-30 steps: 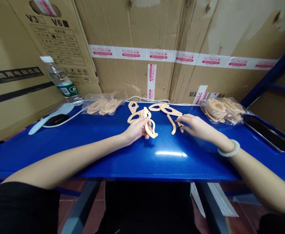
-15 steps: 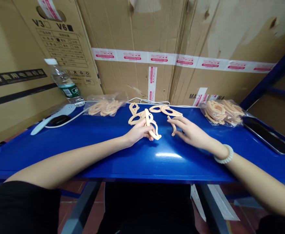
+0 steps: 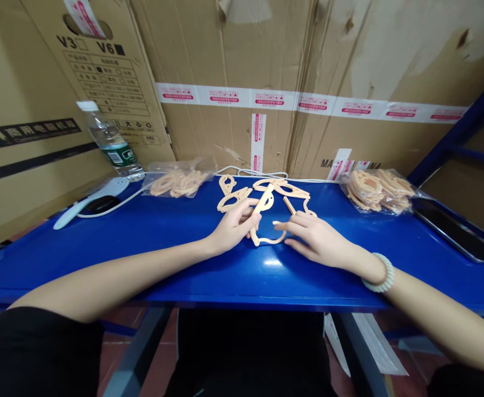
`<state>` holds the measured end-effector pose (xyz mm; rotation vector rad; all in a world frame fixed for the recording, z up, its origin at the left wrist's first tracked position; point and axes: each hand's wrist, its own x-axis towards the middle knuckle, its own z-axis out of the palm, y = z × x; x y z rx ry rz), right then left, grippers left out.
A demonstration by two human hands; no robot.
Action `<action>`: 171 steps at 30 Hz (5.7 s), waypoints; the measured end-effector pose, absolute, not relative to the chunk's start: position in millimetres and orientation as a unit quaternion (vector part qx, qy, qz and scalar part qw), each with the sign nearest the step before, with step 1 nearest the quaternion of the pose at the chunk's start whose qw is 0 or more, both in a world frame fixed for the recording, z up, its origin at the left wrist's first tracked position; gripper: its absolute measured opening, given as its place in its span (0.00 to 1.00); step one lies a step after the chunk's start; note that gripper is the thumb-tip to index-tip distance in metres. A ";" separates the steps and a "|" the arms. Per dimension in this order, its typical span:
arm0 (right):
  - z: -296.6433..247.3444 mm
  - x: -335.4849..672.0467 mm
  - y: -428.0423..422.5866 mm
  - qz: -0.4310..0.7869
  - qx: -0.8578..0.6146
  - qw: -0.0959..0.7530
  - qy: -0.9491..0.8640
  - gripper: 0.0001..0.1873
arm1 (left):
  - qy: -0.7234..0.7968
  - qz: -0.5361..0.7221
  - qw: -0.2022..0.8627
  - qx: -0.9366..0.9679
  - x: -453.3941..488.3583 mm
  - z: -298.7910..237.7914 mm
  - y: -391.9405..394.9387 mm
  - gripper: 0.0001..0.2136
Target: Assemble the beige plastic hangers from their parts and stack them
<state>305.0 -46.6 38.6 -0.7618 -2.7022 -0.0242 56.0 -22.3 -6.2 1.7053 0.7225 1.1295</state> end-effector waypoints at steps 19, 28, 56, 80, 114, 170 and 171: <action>32.9 297.2 -45.3 0.432 -0.372 0.486 -0.663 0.15 | 0.387 0.439 0.246 0.772 53.1 -4.6 -25.6 0.13; 29.0 294.7 -45.9 0.512 -0.386 0.318 -0.699 0.20 | 0.389 0.312 0.012 0.867 54.3 -7.7 -32.8 0.16; 46.7 312.7 -39.7 0.102 -0.397 0.399 -0.820 0.17 | 0.435 0.380 0.279 0.767 57.2 5.0 -28.9 0.21; 44.0 311.6 -29.4 -0.094 -0.201 0.243 -0.944 0.16 | 0.349 0.504 0.600 0.513 60.9 -2.2 -19.6 0.16; 20.7 294.5 -44.2 -0.159 -0.164 0.223 -0.948 0.19 | 0.217 0.244 -0.081 0.942 60.4 -6.5 -38.1 0.11; 58.6 376.3 11.9 0.005 -0.443 0.008 -0.897 0.21 | 0.335 0.227 -0.134 0.905 42.0 -6.3 -21.2 0.08; 56.1 376.0 12.1 0.015 -0.438 0.008 -0.899 0.21 | 0.337 0.228 -0.138 0.903 42.0 -6.8 -21.4 0.09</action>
